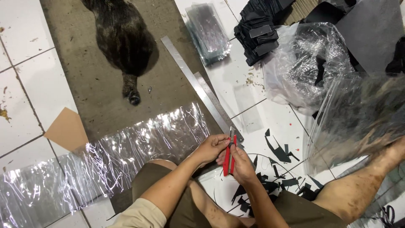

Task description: Measuring and cutting strips of clear plastic film using a metal ruler and a utility knife on the floor.

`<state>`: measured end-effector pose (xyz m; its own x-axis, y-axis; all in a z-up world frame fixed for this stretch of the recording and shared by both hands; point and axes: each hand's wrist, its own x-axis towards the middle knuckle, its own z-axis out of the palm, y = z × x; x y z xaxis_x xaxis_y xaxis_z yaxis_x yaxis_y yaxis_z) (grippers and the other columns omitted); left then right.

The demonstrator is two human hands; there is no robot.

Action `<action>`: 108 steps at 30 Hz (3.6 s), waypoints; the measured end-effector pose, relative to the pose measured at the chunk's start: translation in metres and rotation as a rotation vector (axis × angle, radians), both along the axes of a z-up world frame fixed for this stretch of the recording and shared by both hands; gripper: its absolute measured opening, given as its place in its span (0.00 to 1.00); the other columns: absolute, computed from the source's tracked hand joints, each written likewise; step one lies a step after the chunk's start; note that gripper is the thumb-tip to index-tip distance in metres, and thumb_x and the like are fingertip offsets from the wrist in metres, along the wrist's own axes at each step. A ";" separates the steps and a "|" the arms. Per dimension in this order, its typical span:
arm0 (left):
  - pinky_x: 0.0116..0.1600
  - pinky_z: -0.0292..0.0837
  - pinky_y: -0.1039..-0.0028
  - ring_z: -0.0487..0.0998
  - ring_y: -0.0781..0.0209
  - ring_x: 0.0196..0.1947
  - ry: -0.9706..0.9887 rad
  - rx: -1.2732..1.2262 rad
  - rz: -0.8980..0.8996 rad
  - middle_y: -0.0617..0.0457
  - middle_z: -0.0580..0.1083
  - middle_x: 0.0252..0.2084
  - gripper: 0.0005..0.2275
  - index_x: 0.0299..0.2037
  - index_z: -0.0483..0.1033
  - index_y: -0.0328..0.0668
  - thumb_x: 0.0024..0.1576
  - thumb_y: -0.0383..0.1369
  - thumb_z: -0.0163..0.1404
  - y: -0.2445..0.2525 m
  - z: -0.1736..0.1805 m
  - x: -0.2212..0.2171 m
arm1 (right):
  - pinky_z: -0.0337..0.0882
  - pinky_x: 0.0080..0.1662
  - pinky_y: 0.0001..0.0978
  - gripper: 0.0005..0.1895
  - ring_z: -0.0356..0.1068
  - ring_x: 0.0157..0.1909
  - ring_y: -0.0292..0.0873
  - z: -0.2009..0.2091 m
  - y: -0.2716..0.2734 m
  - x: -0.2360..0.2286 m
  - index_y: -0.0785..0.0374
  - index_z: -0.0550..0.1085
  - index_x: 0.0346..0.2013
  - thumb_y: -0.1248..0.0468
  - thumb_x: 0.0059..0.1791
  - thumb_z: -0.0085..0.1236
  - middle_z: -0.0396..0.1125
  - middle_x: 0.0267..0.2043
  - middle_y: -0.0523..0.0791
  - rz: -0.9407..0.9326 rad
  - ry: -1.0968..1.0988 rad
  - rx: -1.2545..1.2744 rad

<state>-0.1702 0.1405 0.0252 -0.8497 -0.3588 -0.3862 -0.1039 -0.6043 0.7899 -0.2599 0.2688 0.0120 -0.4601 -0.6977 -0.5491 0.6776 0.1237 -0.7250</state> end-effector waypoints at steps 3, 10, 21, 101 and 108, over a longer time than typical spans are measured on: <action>0.19 0.77 0.63 0.77 0.48 0.13 0.011 0.085 -0.023 0.38 0.73 0.19 0.15 0.60 0.68 0.31 0.68 0.32 0.45 0.000 -0.028 -0.007 | 0.72 0.21 0.37 0.24 0.69 0.17 0.50 0.014 -0.006 0.003 0.66 0.69 0.33 0.47 0.57 0.46 0.63 0.19 0.52 -0.018 0.025 -0.013; 0.20 0.78 0.64 0.78 0.49 0.15 0.061 0.115 -0.021 0.41 0.74 0.21 0.11 0.53 0.71 0.33 0.64 0.30 0.50 -0.002 -0.006 -0.003 | 0.71 0.21 0.37 0.30 0.63 0.14 0.46 0.041 -0.016 0.009 0.63 0.66 0.33 0.39 0.58 0.37 0.57 0.16 0.47 -0.059 0.031 0.043; 0.11 0.71 0.73 0.74 0.53 0.10 -0.134 0.085 -0.055 0.40 0.68 0.16 0.15 0.58 0.70 0.41 0.67 0.40 0.46 -0.004 0.002 -0.002 | 0.79 0.35 0.47 0.30 0.71 0.25 0.50 0.038 -0.017 0.004 0.62 0.70 0.39 0.35 0.54 0.45 0.64 0.24 0.50 -0.027 -0.248 -0.025; 0.15 0.76 0.67 0.76 0.47 0.12 -0.082 0.022 -0.122 0.32 0.69 0.14 0.14 0.47 0.77 0.41 0.66 0.44 0.49 0.002 -0.013 0.000 | 0.78 0.31 0.50 0.41 0.67 0.20 0.49 0.039 -0.004 0.015 0.63 0.72 0.32 0.25 0.49 0.40 0.61 0.18 0.48 -0.011 -0.226 -0.044; 0.18 0.79 0.72 0.78 0.55 0.14 -0.147 -0.080 -0.055 0.42 0.69 0.16 0.13 0.47 0.80 0.41 0.64 0.41 0.49 -0.003 0.002 0.001 | 0.74 0.31 0.44 0.34 0.64 0.20 0.45 0.013 -0.001 0.020 0.65 0.72 0.35 0.34 0.53 0.45 0.59 0.19 0.45 -0.035 -0.274 -0.069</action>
<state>-0.1695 0.1378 0.0268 -0.8053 -0.3481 -0.4798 -0.2529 -0.5304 0.8092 -0.2398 0.2680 0.0247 -0.3254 -0.7242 -0.6080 0.8523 0.0539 -0.5203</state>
